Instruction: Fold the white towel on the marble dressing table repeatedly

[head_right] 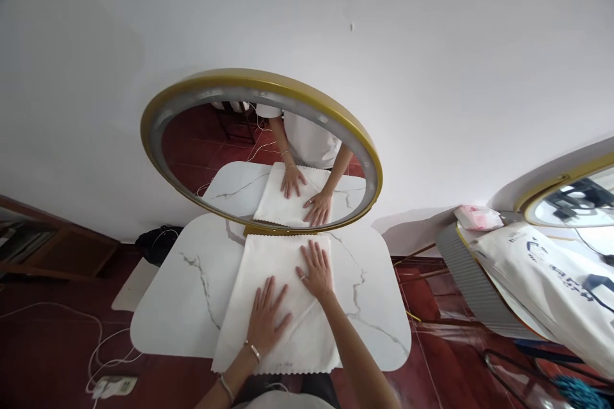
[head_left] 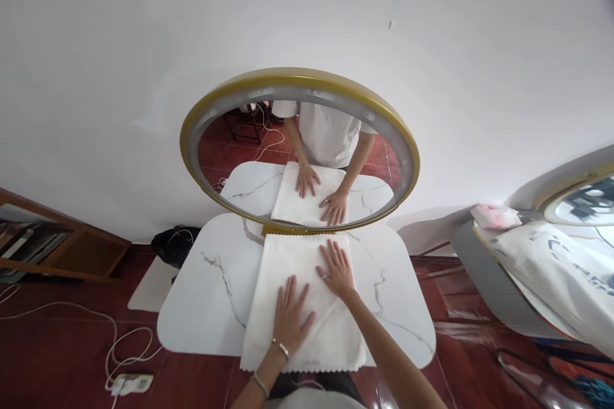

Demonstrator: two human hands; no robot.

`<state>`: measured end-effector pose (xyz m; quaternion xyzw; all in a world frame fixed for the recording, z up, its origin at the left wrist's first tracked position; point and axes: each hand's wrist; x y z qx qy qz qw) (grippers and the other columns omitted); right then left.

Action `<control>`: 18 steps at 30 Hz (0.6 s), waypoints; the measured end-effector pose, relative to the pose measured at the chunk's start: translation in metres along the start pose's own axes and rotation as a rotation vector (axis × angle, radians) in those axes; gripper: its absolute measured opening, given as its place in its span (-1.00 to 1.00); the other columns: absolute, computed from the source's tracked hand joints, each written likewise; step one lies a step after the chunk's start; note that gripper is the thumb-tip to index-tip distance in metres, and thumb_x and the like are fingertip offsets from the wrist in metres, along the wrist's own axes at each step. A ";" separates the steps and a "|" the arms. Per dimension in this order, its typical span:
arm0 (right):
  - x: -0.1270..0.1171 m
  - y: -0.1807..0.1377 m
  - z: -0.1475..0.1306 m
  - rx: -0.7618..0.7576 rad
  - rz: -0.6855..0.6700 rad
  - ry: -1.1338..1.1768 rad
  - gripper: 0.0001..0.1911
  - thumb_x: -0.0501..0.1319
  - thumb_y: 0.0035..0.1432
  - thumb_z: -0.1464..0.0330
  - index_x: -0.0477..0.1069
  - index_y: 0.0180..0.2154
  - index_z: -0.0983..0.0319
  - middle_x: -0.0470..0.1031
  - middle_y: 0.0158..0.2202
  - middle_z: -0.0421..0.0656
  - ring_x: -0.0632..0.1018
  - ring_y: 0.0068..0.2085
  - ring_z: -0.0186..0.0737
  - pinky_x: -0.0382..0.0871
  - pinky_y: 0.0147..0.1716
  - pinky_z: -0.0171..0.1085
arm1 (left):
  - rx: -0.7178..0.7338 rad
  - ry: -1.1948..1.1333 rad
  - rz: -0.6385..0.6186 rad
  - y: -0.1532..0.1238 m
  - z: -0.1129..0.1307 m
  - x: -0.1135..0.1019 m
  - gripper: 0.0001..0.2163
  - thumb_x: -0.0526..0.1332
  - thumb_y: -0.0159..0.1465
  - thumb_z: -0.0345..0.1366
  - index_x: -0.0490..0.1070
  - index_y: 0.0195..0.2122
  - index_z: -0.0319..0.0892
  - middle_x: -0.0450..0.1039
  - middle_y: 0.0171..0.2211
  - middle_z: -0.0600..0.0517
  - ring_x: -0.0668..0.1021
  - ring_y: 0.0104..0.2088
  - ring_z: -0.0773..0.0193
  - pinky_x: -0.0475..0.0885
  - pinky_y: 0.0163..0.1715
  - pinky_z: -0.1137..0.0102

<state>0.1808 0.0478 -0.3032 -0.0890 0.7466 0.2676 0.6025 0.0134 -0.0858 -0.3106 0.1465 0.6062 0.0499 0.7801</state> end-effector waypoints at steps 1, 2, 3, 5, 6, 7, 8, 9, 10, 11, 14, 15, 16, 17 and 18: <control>-0.002 -0.003 0.004 -0.007 0.005 -0.005 -0.32 0.00 0.31 0.14 -0.14 0.35 0.18 -0.16 0.40 -0.05 -0.08 0.38 -0.04 -0.06 0.28 0.00 | -0.016 -0.010 -0.016 -0.002 0.007 -0.001 -0.39 0.09 0.28 -0.04 0.00 0.33 0.04 -0.13 0.39 -0.03 0.03 0.35 -0.01 0.00 0.27 0.01; -0.003 -0.004 0.007 -0.014 0.011 -0.009 -0.30 0.00 0.31 0.15 -0.18 0.36 0.19 -0.16 0.40 -0.04 -0.08 0.38 -0.03 -0.07 0.28 0.01 | -0.033 -0.025 -0.033 -0.003 0.010 -0.003 -0.40 0.08 0.28 -0.03 0.00 0.33 0.06 -0.09 0.38 0.00 0.04 0.35 0.01 0.03 0.26 0.01; -0.003 -0.005 0.007 -0.024 0.016 -0.012 -0.30 -0.01 0.31 0.16 -0.21 0.36 0.19 -0.17 0.40 -0.04 -0.08 0.38 -0.03 -0.07 0.28 0.02 | -0.042 -0.044 -0.052 -0.002 0.010 -0.006 -0.41 0.06 0.28 0.00 0.00 0.33 0.09 -0.06 0.37 0.03 0.05 0.35 0.03 0.07 0.25 0.02; -0.002 -0.005 0.001 -0.048 0.023 -0.013 -0.29 -0.02 0.31 0.22 -0.28 0.37 0.21 -0.16 0.40 -0.04 -0.08 0.38 -0.04 -0.07 0.29 0.03 | -0.043 -0.083 -0.088 0.001 0.002 -0.011 -0.41 0.05 0.27 0.05 0.00 0.32 0.15 -0.02 0.36 0.08 0.09 0.34 0.03 0.12 0.24 0.03; -0.001 -0.003 -0.004 -0.060 0.024 -0.011 -0.29 -0.03 0.32 0.24 -0.31 0.37 0.22 -0.16 0.40 -0.04 -0.08 0.38 -0.05 -0.06 0.29 0.03 | -0.038 -0.097 -0.101 0.002 -0.004 -0.014 -0.41 0.05 0.27 0.05 0.00 0.32 0.15 -0.01 0.35 0.08 0.11 0.33 0.03 0.13 0.23 0.02; 0.001 0.000 -0.010 -0.069 0.024 -0.007 -0.29 -0.04 0.32 0.25 -0.33 0.37 0.23 -0.16 0.40 -0.04 -0.08 0.38 -0.05 -0.05 0.28 0.03 | -0.035 -0.105 -0.111 0.002 -0.012 -0.017 -0.41 0.06 0.27 0.05 0.00 0.32 0.15 -0.01 0.35 0.08 0.12 0.33 0.02 0.14 0.23 0.02; 0.004 0.003 -0.017 -0.074 0.023 -0.003 -0.28 -0.05 0.32 0.26 -0.35 0.37 0.24 -0.16 0.40 -0.04 -0.08 0.38 -0.05 -0.04 0.28 0.03 | -0.034 -0.108 -0.118 0.002 -0.020 -0.019 -0.40 0.07 0.26 0.04 0.00 0.32 0.15 -0.01 0.36 0.07 0.12 0.33 0.02 0.14 0.22 0.01; 0.006 0.008 -0.025 -0.076 0.022 0.001 -0.28 -0.05 0.32 0.26 -0.37 0.37 0.25 -0.16 0.40 -0.04 -0.08 0.38 -0.05 -0.04 0.28 0.03 | -0.037 -0.107 -0.121 0.001 -0.029 -0.022 -0.40 0.09 0.26 0.02 0.00 0.32 0.15 -0.02 0.36 0.05 0.12 0.33 0.02 0.14 0.22 0.01; 0.009 0.013 -0.034 -0.080 0.020 0.004 -0.28 -0.05 0.32 0.26 -0.37 0.37 0.25 -0.17 0.40 -0.03 -0.09 0.38 -0.04 -0.03 0.28 0.04 | -0.042 -0.103 -0.123 0.000 -0.038 -0.026 -0.40 0.11 0.26 0.01 0.00 0.32 0.14 -0.03 0.36 0.04 0.11 0.33 0.02 0.13 0.22 0.01; 0.012 0.019 -0.044 -0.084 0.017 0.006 -0.28 -0.06 0.32 0.26 -0.38 0.37 0.26 -0.18 0.40 -0.03 -0.10 0.38 -0.03 -0.03 0.28 0.04 | -0.049 -0.097 -0.123 -0.001 -0.048 -0.029 -0.39 0.13 0.25 -0.01 0.01 0.32 0.13 -0.04 0.37 0.02 0.10 0.33 0.03 0.11 0.22 0.01; 0.022 0.038 -0.080 -0.100 0.014 0.014 -0.29 -0.06 0.33 0.26 -0.37 0.37 0.27 -0.17 0.40 -0.02 -0.11 0.38 -0.01 -0.05 0.28 0.07 | -0.068 -0.071 -0.120 -0.009 -0.082 -0.041 -0.37 0.16 0.24 -0.03 0.01 0.32 0.09 -0.07 0.37 -0.04 0.09 0.33 0.03 0.07 0.24 0.04; 0.026 0.045 -0.092 -0.105 0.014 0.016 -0.29 -0.07 0.33 0.26 -0.36 0.37 0.27 -0.17 0.40 -0.01 -0.11 0.38 -0.01 -0.06 0.28 0.07 | -0.073 -0.062 -0.118 -0.012 -0.095 -0.046 -0.37 0.16 0.24 -0.03 0.02 0.32 0.08 -0.08 0.37 -0.05 0.09 0.33 0.03 0.05 0.24 0.05; 0.029 0.050 -0.105 -0.110 0.015 0.018 -0.30 -0.07 0.33 0.26 -0.34 0.37 0.28 -0.16 0.39 0.00 -0.12 0.38 -0.01 -0.07 0.28 0.08 | -0.075 -0.054 -0.117 -0.016 -0.107 -0.050 -0.37 0.17 0.24 -0.03 0.02 0.32 0.08 -0.07 0.37 -0.05 0.09 0.33 0.03 0.04 0.24 0.06; 0.032 0.055 -0.118 -0.112 0.017 0.020 -0.30 -0.07 0.34 0.26 -0.33 0.37 0.28 -0.15 0.39 0.00 -0.12 0.38 0.00 -0.07 0.28 0.08 | -0.073 -0.047 -0.113 -0.019 -0.119 -0.055 -0.38 0.17 0.24 -0.04 0.04 0.31 0.07 -0.06 0.37 -0.06 0.10 0.33 0.02 0.04 0.24 0.06; 0.035 0.060 -0.129 -0.113 0.020 0.023 -0.31 -0.07 0.34 0.26 -0.32 0.37 0.28 -0.15 0.39 0.01 -0.12 0.38 0.00 -0.07 0.28 0.08 | -0.070 -0.043 -0.108 -0.023 -0.129 -0.060 -0.38 0.17 0.24 -0.04 0.05 0.31 0.07 -0.04 0.36 -0.06 0.11 0.32 0.02 0.04 0.24 0.07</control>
Point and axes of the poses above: each hand's wrist, its own y-axis towards the middle knuckle, its own x-axis out of the palm, z = x × y
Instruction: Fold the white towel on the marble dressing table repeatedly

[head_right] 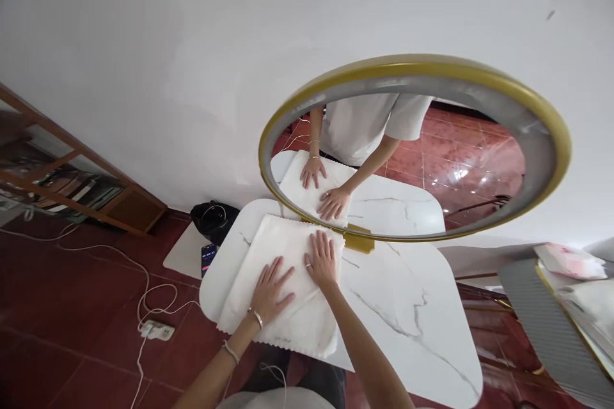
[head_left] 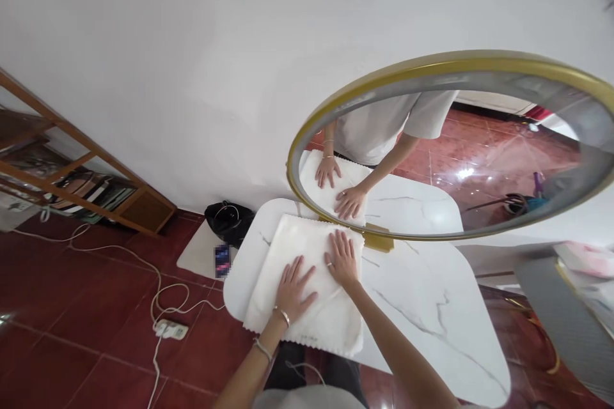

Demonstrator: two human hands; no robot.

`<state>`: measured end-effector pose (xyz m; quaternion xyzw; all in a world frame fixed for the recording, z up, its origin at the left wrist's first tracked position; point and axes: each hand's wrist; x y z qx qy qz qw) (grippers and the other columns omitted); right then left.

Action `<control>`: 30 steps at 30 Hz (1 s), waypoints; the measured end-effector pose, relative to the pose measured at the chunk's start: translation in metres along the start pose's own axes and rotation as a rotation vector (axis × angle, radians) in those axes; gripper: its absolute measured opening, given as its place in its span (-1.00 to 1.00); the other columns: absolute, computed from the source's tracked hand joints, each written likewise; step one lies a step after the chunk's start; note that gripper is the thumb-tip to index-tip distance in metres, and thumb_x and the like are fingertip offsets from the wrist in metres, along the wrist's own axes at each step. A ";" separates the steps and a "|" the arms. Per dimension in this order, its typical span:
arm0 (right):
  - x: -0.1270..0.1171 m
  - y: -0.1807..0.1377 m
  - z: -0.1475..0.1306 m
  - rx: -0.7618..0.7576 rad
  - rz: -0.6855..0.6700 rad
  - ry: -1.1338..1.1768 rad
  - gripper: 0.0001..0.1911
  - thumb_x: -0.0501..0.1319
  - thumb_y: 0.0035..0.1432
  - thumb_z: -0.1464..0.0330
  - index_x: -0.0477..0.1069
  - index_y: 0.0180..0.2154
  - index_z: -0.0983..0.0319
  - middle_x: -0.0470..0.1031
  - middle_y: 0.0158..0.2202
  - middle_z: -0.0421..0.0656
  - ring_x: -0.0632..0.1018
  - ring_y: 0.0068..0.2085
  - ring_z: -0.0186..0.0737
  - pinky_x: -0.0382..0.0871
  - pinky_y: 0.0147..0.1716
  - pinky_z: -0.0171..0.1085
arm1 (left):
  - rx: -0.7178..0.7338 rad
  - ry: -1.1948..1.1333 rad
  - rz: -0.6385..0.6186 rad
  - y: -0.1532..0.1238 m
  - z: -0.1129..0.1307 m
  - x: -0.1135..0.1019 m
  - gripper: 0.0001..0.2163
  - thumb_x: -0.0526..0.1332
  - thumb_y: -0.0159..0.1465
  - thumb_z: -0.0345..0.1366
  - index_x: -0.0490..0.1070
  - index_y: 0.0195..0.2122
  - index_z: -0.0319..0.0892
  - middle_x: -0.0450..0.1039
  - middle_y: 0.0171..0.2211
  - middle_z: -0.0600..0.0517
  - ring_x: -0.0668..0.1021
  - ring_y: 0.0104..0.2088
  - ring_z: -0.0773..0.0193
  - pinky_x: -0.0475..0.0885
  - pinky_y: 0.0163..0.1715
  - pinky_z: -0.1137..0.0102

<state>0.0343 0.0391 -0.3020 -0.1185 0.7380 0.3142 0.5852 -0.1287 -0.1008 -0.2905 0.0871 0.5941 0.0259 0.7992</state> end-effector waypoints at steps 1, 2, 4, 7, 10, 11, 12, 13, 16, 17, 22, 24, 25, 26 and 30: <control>0.003 0.004 -0.010 -0.002 0.003 0.005 -0.31 -0.07 0.34 0.26 -0.32 0.37 0.28 -0.15 0.39 0.01 -0.12 0.38 0.00 -0.07 0.28 0.08 | 0.002 0.000 0.006 -0.002 -0.010 -0.005 -0.39 0.18 0.23 -0.04 0.08 0.30 0.07 -0.01 0.35 -0.06 0.14 0.31 0.01 0.06 0.23 0.07; 0.005 0.008 -0.019 -0.005 0.005 0.013 -0.31 -0.07 0.34 0.26 -0.32 0.37 0.28 -0.16 0.39 0.01 -0.11 0.38 0.00 -0.06 0.28 0.08 | -0.001 -0.004 0.012 -0.003 -0.018 -0.009 -0.40 0.19 0.22 -0.03 0.11 0.29 0.06 0.04 0.33 -0.07 0.18 0.28 0.00 0.09 0.21 0.07; 0.009 0.011 -0.032 -0.014 0.011 0.040 -0.30 -0.06 0.34 0.26 -0.34 0.37 0.28 -0.17 0.40 0.03 -0.08 0.38 0.01 -0.03 0.27 0.08 | -0.043 -0.028 0.024 0.001 -0.032 -0.017 -0.44 0.19 0.22 -0.02 0.21 0.24 0.05 0.23 0.23 -0.08 0.32 0.17 0.02 0.19 0.15 0.10; 0.013 0.009 -0.039 -0.007 0.059 0.079 -0.27 -0.03 0.33 0.24 -0.37 0.37 0.25 -0.14 0.39 0.02 0.01 0.36 0.02 0.06 0.25 0.07 | -0.138 -0.057 0.047 0.024 -0.051 -0.025 -0.55 0.11 0.29 -0.08 0.28 0.20 0.02 0.39 0.04 -0.08 0.41 0.04 0.08 0.27 0.08 0.13; 0.015 0.006 -0.040 -0.020 0.097 0.076 -0.28 -0.03 0.34 0.27 -0.39 0.37 0.18 -0.12 0.39 -0.03 0.04 0.35 0.01 0.10 0.24 0.05 | -0.185 -0.041 0.084 0.055 -0.073 -0.024 -0.56 0.06 0.32 -0.12 0.23 0.23 0.04 0.21 0.21 -0.08 0.23 0.23 -0.01 0.15 0.19 0.06; 0.016 0.006 -0.041 -0.033 0.086 0.066 -0.28 -0.04 0.34 0.29 -0.40 0.37 0.17 -0.15 0.40 -0.04 0.02 0.36 0.01 0.08 0.24 0.05 | -0.191 -0.034 0.091 0.064 -0.081 -0.022 -0.55 0.08 0.31 -0.11 0.22 0.23 0.06 0.11 0.28 -0.06 0.13 0.29 -0.06 0.09 0.22 0.03; 0.017 0.008 -0.042 -0.040 0.066 0.055 -0.29 -0.05 0.34 0.30 -0.40 0.37 0.17 -0.18 0.40 -0.05 -0.01 0.36 0.01 0.07 0.25 0.06 | -0.196 -0.027 0.094 0.072 -0.088 -0.019 -0.54 0.10 0.29 -0.09 0.22 0.23 0.09 0.02 0.33 -0.02 0.05 0.32 -0.09 0.03 0.24 -0.01; 0.019 0.011 -0.045 -0.040 0.045 0.043 -0.30 -0.06 0.34 0.32 -0.40 0.37 0.17 -0.22 0.41 -0.06 -0.04 0.37 0.02 0.05 0.25 0.07 | -0.201 -0.022 0.096 0.078 -0.095 -0.017 -0.52 0.12 0.28 -0.07 0.21 0.24 0.12 -0.04 0.36 0.02 0.00 0.34 -0.10 -0.02 0.26 -0.03; 0.028 0.029 -0.059 0.022 0.021 0.012 -0.32 -0.09 0.33 0.33 -0.37 0.37 0.22 -0.26 0.41 -0.03 -0.10 0.38 0.06 0.00 0.25 0.09 | -0.219 -0.017 0.105 0.093 -0.111 -0.011 -0.50 0.12 0.27 -0.05 0.17 0.25 0.16 -0.11 0.38 0.09 -0.06 0.36 -0.07 -0.08 0.29 -0.02; 0.033 0.038 -0.064 0.056 0.027 0.003 -0.32 -0.09 0.34 0.31 -0.33 0.37 0.25 -0.24 0.40 0.01 -0.10 0.38 0.08 -0.02 0.25 0.11 | -0.227 -0.017 0.112 0.098 -0.116 -0.010 -0.51 0.11 0.27 -0.05 0.17 0.25 0.16 -0.12 0.39 0.10 -0.07 0.37 -0.06 -0.09 0.29 -0.01; 0.056 0.088 -0.080 0.233 -0.021 -0.012 -0.34 -0.07 0.32 0.16 -0.02 0.32 0.40 0.06 0.31 0.21 0.00 0.34 0.21 -0.10 0.21 0.20 | -0.194 -0.027 0.090 0.130 -0.136 -0.013 -0.51 0.09 0.29 -0.03 0.17 0.25 0.13 -0.16 0.39 0.08 -0.08 0.37 -0.05 -0.11 0.30 -0.01; 0.061 0.102 -0.079 0.257 -0.066 -0.007 -0.34 -0.09 0.32 0.15 0.02 0.30 0.42 0.14 0.26 0.25 0.07 0.30 0.25 -0.11 0.19 0.24 | -0.180 -0.029 0.082 0.142 -0.144 -0.014 -0.51 0.10 0.29 -0.04 0.19 0.25 0.13 -0.16 0.39 0.08 -0.06 0.37 -0.05 -0.11 0.30 0.00; 0.063 0.107 -0.078 0.254 -0.082 -0.002 -0.33 -0.09 0.31 0.14 0.02 0.30 0.43 0.15 0.25 0.26 0.10 0.29 0.26 -0.11 0.18 0.26 | -0.177 -0.030 0.082 0.147 -0.147 -0.015 -0.52 0.10 0.28 -0.04 0.19 0.24 0.12 -0.15 0.39 0.09 -0.06 0.37 -0.04 -0.11 0.30 0.00; 0.063 0.110 -0.077 0.248 -0.091 0.003 -0.33 -0.09 0.31 0.13 0.02 0.30 0.42 0.16 0.25 0.26 0.11 0.28 0.27 -0.12 0.17 0.26 | -0.175 -0.030 0.084 0.151 -0.149 -0.015 -0.52 0.10 0.28 -0.04 0.20 0.24 0.12 -0.14 0.39 0.09 -0.06 0.37 -0.04 -0.12 0.30 0.01; 0.056 0.114 -0.076 0.251 -0.068 0.022 -0.33 -0.08 0.31 0.15 0.00 0.30 0.42 0.14 0.25 0.25 0.09 0.28 0.25 -0.16 0.19 0.22 | -0.187 -0.033 0.085 0.155 -0.150 -0.017 -0.53 0.08 0.29 -0.04 0.24 0.22 0.05 -0.06 0.37 0.04 -0.02 0.36 -0.03 -0.08 0.30 0.03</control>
Point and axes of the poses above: each hand's wrist, its own y-axis towards the middle knuckle, its own x-axis out of the palm, z = x × y
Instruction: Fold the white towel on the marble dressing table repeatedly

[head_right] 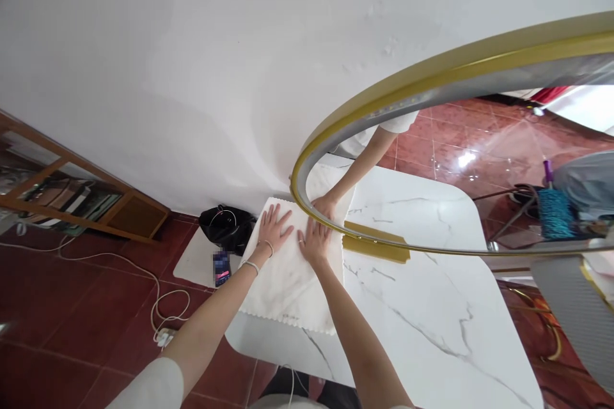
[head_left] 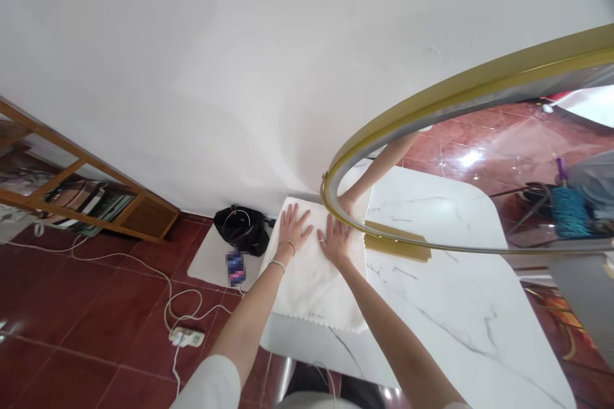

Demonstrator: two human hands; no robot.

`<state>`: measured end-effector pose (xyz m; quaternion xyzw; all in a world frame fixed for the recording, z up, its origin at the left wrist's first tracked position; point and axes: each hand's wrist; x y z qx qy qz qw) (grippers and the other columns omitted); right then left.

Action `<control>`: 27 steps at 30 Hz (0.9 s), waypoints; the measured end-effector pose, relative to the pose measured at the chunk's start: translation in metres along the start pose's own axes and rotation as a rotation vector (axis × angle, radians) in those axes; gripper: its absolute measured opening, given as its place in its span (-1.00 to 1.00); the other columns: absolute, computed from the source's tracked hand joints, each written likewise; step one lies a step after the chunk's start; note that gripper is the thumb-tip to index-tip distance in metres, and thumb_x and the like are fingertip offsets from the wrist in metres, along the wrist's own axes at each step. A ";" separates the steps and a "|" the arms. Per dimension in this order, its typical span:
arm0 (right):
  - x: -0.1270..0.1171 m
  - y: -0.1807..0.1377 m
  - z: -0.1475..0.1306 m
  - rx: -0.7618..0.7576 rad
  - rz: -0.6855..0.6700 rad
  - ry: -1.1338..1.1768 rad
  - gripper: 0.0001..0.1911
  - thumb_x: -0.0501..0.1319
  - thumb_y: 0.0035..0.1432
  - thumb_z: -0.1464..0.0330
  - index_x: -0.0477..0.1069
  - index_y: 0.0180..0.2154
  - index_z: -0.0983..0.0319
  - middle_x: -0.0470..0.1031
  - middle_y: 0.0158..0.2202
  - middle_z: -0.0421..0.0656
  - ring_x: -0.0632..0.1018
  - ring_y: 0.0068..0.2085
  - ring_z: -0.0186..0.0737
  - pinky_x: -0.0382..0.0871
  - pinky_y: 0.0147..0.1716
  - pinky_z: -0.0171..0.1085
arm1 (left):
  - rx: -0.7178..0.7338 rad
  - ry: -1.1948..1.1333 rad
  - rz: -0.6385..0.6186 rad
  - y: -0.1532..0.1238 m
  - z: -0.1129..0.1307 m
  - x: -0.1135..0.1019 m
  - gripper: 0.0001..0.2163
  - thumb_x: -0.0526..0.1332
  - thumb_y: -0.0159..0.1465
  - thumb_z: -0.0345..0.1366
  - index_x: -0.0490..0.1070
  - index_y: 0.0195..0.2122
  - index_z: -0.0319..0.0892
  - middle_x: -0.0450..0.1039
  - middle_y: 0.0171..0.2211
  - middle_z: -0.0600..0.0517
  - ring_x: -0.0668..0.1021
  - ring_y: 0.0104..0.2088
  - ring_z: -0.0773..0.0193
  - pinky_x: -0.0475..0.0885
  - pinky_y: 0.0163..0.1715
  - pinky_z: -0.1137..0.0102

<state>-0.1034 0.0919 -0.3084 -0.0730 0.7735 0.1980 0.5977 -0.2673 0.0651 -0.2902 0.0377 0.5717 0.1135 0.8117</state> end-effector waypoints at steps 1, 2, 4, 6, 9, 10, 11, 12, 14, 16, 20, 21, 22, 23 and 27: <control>-0.003 -0.002 -0.001 -0.005 0.014 0.018 -0.35 -0.09 0.31 0.16 0.02 0.29 0.43 0.15 0.24 0.25 0.09 0.27 0.24 -0.14 0.19 0.21 | -0.020 0.000 0.003 -0.005 0.001 -0.001 -0.55 0.06 0.31 -0.06 0.27 0.21 0.01 -0.03 0.37 0.01 0.01 0.36 -0.02 -0.07 0.30 0.04; -0.006 -0.005 -0.001 -0.016 0.024 0.041 -0.38 -0.10 0.32 0.18 0.06 0.27 0.42 0.17 0.23 0.24 0.11 0.26 0.23 -0.11 0.18 0.20 | -0.043 -0.002 0.006 -0.013 0.002 -0.003 -0.57 0.03 0.32 -0.09 0.29 0.20 -0.03 0.01 0.35 -0.02 0.04 0.35 0.00 -0.05 0.30 0.06; -0.012 -0.017 -0.004 -0.049 0.025 0.089 -0.45 -0.13 0.34 0.22 0.19 0.21 0.38 0.26 0.18 0.20 0.20 0.20 0.18 0.02 0.13 0.16 | -0.075 -0.006 0.014 -0.040 0.006 -0.007 -0.58 -0.04 0.36 -0.16 0.30 0.19 -0.09 0.06 0.33 -0.06 0.08 0.34 0.05 -0.01 0.30 0.09; -0.019 -0.040 -0.007 -0.090 -0.007 0.117 -0.52 -0.16 0.35 0.26 0.30 0.13 0.32 0.36 0.10 0.13 0.31 0.11 0.08 0.15 0.07 0.06 | -0.072 -0.003 0.016 -0.080 0.009 -0.015 -0.55 -0.06 0.36 -0.16 0.22 0.24 -0.14 0.03 0.34 -0.08 0.06 0.35 0.08 0.00 0.30 0.10; -0.035 -0.093 -0.011 -0.186 -0.074 0.122 -0.54 -0.11 0.34 0.26 0.30 0.15 0.28 0.34 0.15 0.04 0.31 0.15 0.00 0.19 0.10 -0.04 | -0.048 0.011 -0.001 -0.147 0.015 -0.029 -0.42 -0.01 0.33 -0.08 0.01 0.33 -0.20 -0.13 0.38 -0.12 -0.03 0.37 0.05 -0.03 0.30 0.09; -0.042 -0.113 -0.012 -0.241 -0.101 0.117 -0.51 -0.08 0.33 0.23 0.23 0.20 0.28 0.26 0.22 0.02 0.24 0.21 0.01 0.15 0.14 -0.02 | -0.051 0.010 -0.009 -0.166 0.017 -0.034 -0.38 0.01 0.32 -0.06 -0.04 0.35 -0.20 -0.18 0.39 -0.12 -0.04 0.37 0.02 -0.04 0.31 0.08; -0.049 -0.133 -0.013 -0.302 -0.131 0.108 -0.45 -0.05 0.32 0.20 0.13 0.26 0.27 0.16 0.29 0.01 0.15 0.28 0.03 0.09 0.19 0.00 | -0.058 0.006 -0.017 -0.181 0.018 -0.037 -0.36 0.03 0.31 -0.05 -0.07 0.35 -0.18 -0.20 0.39 -0.10 -0.04 0.37 0.01 -0.04 0.31 0.07; -0.055 -0.152 -0.014 -0.357 -0.163 0.097 -0.39 -0.03 0.31 0.17 0.02 0.31 0.25 0.05 0.34 0.00 0.06 0.33 0.05 0.03 0.22 0.03 | -0.068 0.002 -0.022 -0.192 0.019 -0.040 -0.36 0.03 0.30 -0.04 -0.09 0.36 -0.15 -0.20 0.39 -0.08 -0.04 0.37 -0.01 -0.05 0.31 0.07; -0.064 -0.179 -0.013 -0.417 -0.213 0.074 -0.30 -0.02 0.30 0.12 -0.15 0.36 0.20 -0.11 0.39 -0.03 -0.06 0.37 0.06 -0.06 0.26 0.06 | -0.079 0.002 -0.025 -0.202 0.020 -0.041 -0.36 0.03 0.30 -0.05 -0.10 0.36 -0.12 -0.21 0.39 -0.06 -0.04 0.37 -0.01 -0.05 0.31 0.07; -0.066 -0.188 -0.012 -0.401 -0.223 0.061 -0.28 -0.01 0.30 0.11 -0.21 0.36 0.15 -0.17 0.40 -0.05 -0.09 0.38 0.06 -0.09 0.27 0.07 | -0.063 0.015 -0.020 -0.196 0.018 -0.039 -0.36 0.03 0.31 -0.05 -0.09 0.36 -0.13 -0.22 0.40 -0.07 -0.04 0.37 0.01 -0.05 0.31 0.07; -0.055 -0.164 -0.010 -0.348 -0.190 0.045 -0.31 -0.01 0.31 0.11 -0.19 0.36 0.15 -0.20 0.40 -0.04 -0.14 0.38 0.06 -0.14 0.28 0.09 | 0.006 0.015 -0.018 -0.155 0.006 -0.031 -0.39 0.02 0.31 -0.05 -0.02 0.34 -0.18 -0.18 0.39 -0.10 -0.04 0.37 0.03 -0.06 0.31 0.09; -0.051 -0.154 -0.010 -0.337 -0.185 0.042 -0.32 -0.01 0.31 0.12 -0.17 0.36 0.16 -0.20 0.40 -0.04 -0.15 0.38 0.05 -0.15 0.29 0.09 | 0.018 0.006 -0.019 -0.144 0.003 -0.029 -0.39 0.02 0.31 -0.05 0.00 0.33 -0.19 -0.16 0.39 -0.11 -0.03 0.37 0.03 -0.06 0.31 0.10; -0.048 -0.144 -0.010 -0.325 -0.183 0.038 -0.33 -0.01 0.32 0.12 -0.14 0.36 0.16 -0.19 0.40 -0.04 -0.15 0.38 0.05 -0.16 0.29 0.09 | 0.023 -0.005 -0.019 -0.134 0.000 -0.027 -0.40 0.03 0.30 -0.05 0.02 0.32 -0.19 -0.14 0.38 -0.11 -0.02 0.37 0.03 -0.06 0.31 0.10; -0.045 -0.136 -0.011 -0.311 -0.183 0.036 -0.34 -0.01 0.32 0.13 -0.11 0.35 0.17 -0.19 0.40 -0.03 -0.15 0.38 0.04 -0.17 0.29 0.08 | 0.020 -0.015 -0.014 -0.125 -0.001 -0.026 -0.40 0.03 0.30 -0.05 0.05 0.31 -0.19 -0.12 0.38 -0.12 -0.01 0.36 0.02 -0.06 0.31 0.09; -0.041 -0.120 -0.011 -0.276 -0.197 0.040 -0.37 -0.01 0.32 0.13 -0.06 0.34 0.16 -0.16 0.40 -0.04 -0.13 0.38 0.02 -0.18 0.29 0.07 | -0.070 -0.013 0.069 -0.119 0.005 -0.020 -0.50 0.01 0.32 -0.06 0.24 0.19 -0.25 0.06 0.32 -0.21 0.09 0.33 -0.01 0.01 0.29 0.05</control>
Point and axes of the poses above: each hand's wrist, its own y-axis towards the middle knuckle, its own x-axis out of the palm, z = x × y
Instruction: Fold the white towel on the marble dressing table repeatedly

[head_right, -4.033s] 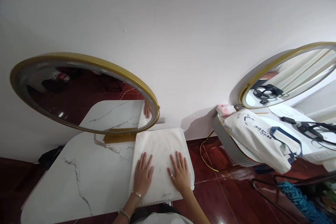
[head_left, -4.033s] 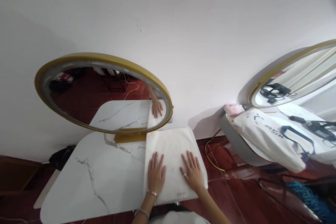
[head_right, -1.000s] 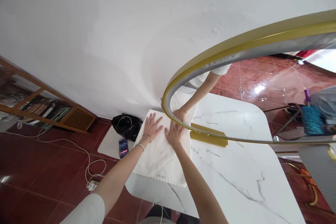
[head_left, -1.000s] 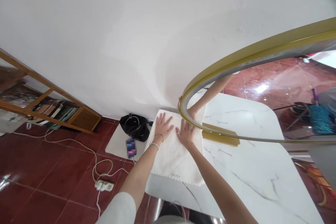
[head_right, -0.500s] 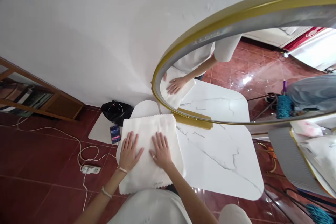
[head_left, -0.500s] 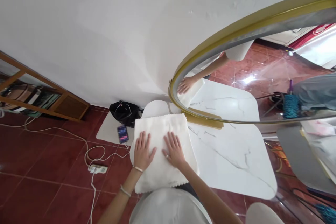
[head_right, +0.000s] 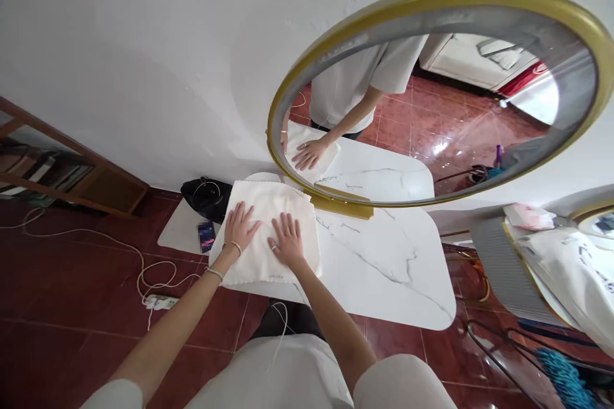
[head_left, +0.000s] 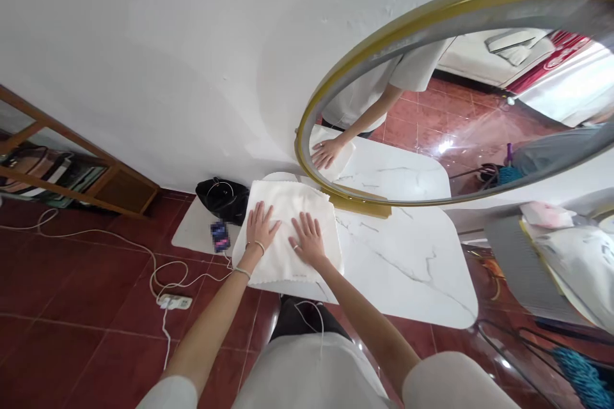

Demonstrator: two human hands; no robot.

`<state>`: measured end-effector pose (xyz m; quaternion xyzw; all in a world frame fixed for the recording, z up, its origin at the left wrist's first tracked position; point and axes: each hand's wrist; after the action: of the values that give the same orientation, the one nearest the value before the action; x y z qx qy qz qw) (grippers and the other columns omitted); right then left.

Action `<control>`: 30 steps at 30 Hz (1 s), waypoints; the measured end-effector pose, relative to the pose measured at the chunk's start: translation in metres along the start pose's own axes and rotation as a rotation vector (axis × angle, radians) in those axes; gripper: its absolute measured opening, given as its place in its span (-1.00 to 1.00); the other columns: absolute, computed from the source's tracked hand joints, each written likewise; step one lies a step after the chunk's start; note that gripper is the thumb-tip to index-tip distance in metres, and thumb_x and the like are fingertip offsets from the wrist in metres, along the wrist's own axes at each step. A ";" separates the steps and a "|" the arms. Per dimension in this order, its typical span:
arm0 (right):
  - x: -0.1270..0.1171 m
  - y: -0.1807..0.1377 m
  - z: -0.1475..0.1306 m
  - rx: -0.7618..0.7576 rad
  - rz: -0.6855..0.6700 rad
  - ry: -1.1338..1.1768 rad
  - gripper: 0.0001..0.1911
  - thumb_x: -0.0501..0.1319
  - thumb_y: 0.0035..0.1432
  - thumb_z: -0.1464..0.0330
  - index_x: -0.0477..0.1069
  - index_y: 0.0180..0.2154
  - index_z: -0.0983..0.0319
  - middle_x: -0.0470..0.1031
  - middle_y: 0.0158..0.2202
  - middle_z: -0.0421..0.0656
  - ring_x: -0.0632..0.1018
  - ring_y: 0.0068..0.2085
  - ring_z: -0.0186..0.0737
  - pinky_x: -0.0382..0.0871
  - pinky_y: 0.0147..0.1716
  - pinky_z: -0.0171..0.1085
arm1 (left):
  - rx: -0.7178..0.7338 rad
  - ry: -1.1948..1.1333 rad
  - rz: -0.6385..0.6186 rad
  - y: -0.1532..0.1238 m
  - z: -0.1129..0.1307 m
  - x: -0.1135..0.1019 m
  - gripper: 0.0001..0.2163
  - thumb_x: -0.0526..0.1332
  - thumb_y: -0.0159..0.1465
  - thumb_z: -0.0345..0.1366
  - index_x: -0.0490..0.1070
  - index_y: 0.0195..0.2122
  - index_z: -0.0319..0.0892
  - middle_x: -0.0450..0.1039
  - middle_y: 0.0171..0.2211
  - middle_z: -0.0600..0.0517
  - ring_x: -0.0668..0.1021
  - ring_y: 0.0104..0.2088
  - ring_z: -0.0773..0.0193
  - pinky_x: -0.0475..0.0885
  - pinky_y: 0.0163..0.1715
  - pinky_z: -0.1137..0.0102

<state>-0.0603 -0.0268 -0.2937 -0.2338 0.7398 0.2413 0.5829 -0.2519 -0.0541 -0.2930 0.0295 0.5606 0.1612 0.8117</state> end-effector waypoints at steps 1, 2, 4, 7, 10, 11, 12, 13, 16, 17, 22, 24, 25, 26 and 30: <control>-0.001 -0.001 0.000 0.001 -0.003 0.003 -0.37 -0.01 0.33 0.13 -0.06 0.34 0.16 -0.16 0.40 -0.05 -0.12 0.38 0.02 -0.18 0.29 0.07 | -0.031 0.006 0.031 -0.006 0.004 0.001 -0.53 -0.02 0.34 -0.08 0.29 0.14 -0.27 0.12 0.29 -0.23 0.12 0.32 -0.01 0.04 0.28 0.05; -0.001 -0.004 0.001 -0.004 -0.005 0.005 -0.37 -0.01 0.33 0.13 -0.06 0.34 0.15 -0.16 0.40 -0.06 -0.11 0.38 0.01 -0.18 0.29 0.06 | -0.056 0.011 0.059 -0.014 0.007 0.001 -0.56 -0.04 0.35 -0.10 0.33 0.09 -0.28 0.17 0.26 -0.25 0.15 0.31 0.00 0.07 0.27 0.06; -0.003 -0.013 0.003 -0.020 -0.002 0.009 -0.37 -0.01 0.33 0.14 -0.06 0.34 0.15 -0.15 0.40 -0.06 -0.09 0.38 0.00 -0.17 0.29 0.05 | -0.072 0.017 0.088 -0.034 0.015 0.000 -0.60 -0.04 0.36 -0.13 0.37 0.02 -0.30 0.22 0.23 -0.26 0.18 0.30 0.01 0.12 0.25 0.07; -0.005 -0.033 0.008 -0.038 0.024 0.018 -0.39 -0.01 0.33 0.13 -0.02 0.33 0.14 -0.09 0.39 -0.06 -0.05 0.37 0.00 -0.14 0.29 0.03 | -0.031 0.058 0.057 -0.067 0.027 -0.004 -0.55 0.01 0.33 -0.10 0.31 0.11 -0.31 0.13 0.28 -0.29 0.14 0.32 -0.02 0.11 0.25 0.05; -0.005 -0.057 0.014 -0.036 0.076 0.023 -0.41 -0.01 0.33 0.14 0.00 0.32 0.13 -0.06 0.38 -0.06 -0.01 0.37 -0.02 -0.10 0.28 0.01 | 0.000 0.128 0.015 -0.091 0.042 -0.005 -0.44 0.03 0.32 -0.07 0.14 0.26 -0.31 -0.01 0.33 -0.30 0.07 0.34 -0.06 0.07 0.26 0.01; -0.005 -0.065 0.016 -0.032 0.098 0.022 -0.41 -0.01 0.33 0.14 0.00 0.32 0.13 -0.05 0.37 -0.06 -0.01 0.37 -0.03 -0.09 0.28 0.00 | 0.006 0.144 0.009 -0.097 0.048 -0.004 -0.42 0.03 0.32 -0.07 0.11 0.28 -0.31 -0.04 0.34 -0.30 0.05 0.34 -0.06 0.06 0.26 0.00; -0.005 -0.074 0.019 -0.025 0.121 0.018 -0.41 -0.01 0.33 0.15 0.00 0.32 0.12 -0.04 0.37 -0.07 0.00 0.36 -0.03 -0.08 0.28 0.00 | 0.013 0.156 0.007 -0.102 0.054 -0.002 -0.42 0.02 0.32 -0.07 0.09 0.29 -0.31 -0.05 0.34 -0.29 0.05 0.34 -0.07 0.06 0.26 -0.01; -0.004 -0.082 0.023 -0.017 0.144 0.013 -0.42 -0.02 0.33 0.15 0.00 0.32 0.12 -0.03 0.37 -0.07 0.01 0.36 -0.04 -0.08 0.28 0.00 | 0.023 0.164 0.010 -0.106 0.061 0.001 -0.42 0.01 0.32 -0.08 0.08 0.29 -0.30 -0.05 0.35 -0.28 0.04 0.35 -0.06 0.06 0.26 -0.01; -0.003 -0.108 0.036 0.009 0.201 -0.010 -0.43 -0.02 0.34 0.16 0.02 0.32 0.11 0.00 0.36 -0.08 0.03 0.36 -0.04 -0.06 0.27 -0.01 | 0.071 0.177 0.036 -0.115 0.080 0.015 -0.42 -0.01 0.33 -0.08 0.07 0.30 -0.28 -0.04 0.35 -0.25 0.05 0.34 -0.03 0.05 0.26 0.00; -0.003 -0.117 0.042 0.017 0.215 -0.019 -0.43 -0.02 0.34 0.15 0.02 0.32 0.11 0.00 0.36 -0.09 0.04 0.36 -0.04 -0.05 0.27 -0.02 | 0.090 0.182 0.047 -0.118 0.086 0.020 -0.43 -0.01 0.33 -0.08 0.07 0.30 -0.27 -0.04 0.35 -0.24 0.06 0.34 -0.03 0.05 0.26 0.01; -0.005 -0.157 0.072 0.073 0.265 -0.078 -0.40 0.01 0.32 0.17 -0.04 0.33 0.07 -0.02 0.37 -0.11 0.06 0.35 -0.05 -0.03 0.26 -0.03 | 0.200 0.205 0.080 -0.128 0.116 0.046 -0.43 0.01 0.32 -0.08 0.09 0.30 -0.24 -0.01 0.34 -0.23 0.09 0.33 -0.02 0.07 0.26 0.04; -0.007 -0.171 0.083 0.096 0.290 -0.104 -0.39 0.01 0.32 0.17 -0.07 0.34 0.07 -0.02 0.37 -0.12 0.08 0.35 -0.04 -0.02 0.25 -0.03 | 0.245 0.215 0.095 -0.130 0.128 0.055 -0.43 0.02 0.31 -0.09 0.09 0.30 -0.24 -0.01 0.34 -0.24 0.10 0.33 -0.02 0.07 0.25 0.04; -0.008 -0.177 0.088 0.105 0.305 -0.118 -0.38 0.01 0.32 0.17 -0.09 0.34 0.07 -0.01 0.36 -0.12 0.09 0.34 -0.04 -0.01 0.25 -0.03 | 0.267 0.221 0.105 -0.131 0.133 0.060 -0.43 0.02 0.31 -0.10 0.08 0.30 -0.24 0.00 0.34 -0.24 0.10 0.33 -0.02 0.07 0.25 0.04; -0.008 -0.181 0.093 0.112 0.321 -0.132 -0.37 0.01 0.32 0.16 -0.10 0.34 0.07 -0.01 0.36 -0.12 0.10 0.34 -0.04 -0.01 0.25 -0.03 | 0.286 0.228 0.115 -0.132 0.138 0.065 -0.43 0.03 0.31 -0.10 0.07 0.31 -0.23 0.00 0.34 -0.24 0.10 0.33 -0.02 0.07 0.25 0.04; -0.006 -0.189 0.106 0.136 0.389 -0.183 -0.37 -0.01 0.32 0.15 -0.11 0.34 0.06 0.03 0.35 -0.12 0.14 0.32 -0.04 0.03 0.23 -0.03 | 0.328 0.250 0.171 -0.129 0.152 0.079 -0.41 0.03 0.30 -0.11 0.01 0.33 -0.18 0.02 0.34 -0.19 0.12 0.33 0.02 0.08 0.24 0.07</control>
<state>0.1391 -0.1065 -0.3252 -0.0241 0.7295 0.3190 0.6046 -0.0572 -0.1324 -0.3372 0.1885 0.6708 0.1384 0.7038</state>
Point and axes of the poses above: each hand's wrist, its own y-axis towards the middle knuckle, its own x-axis out of the palm, z = x × y
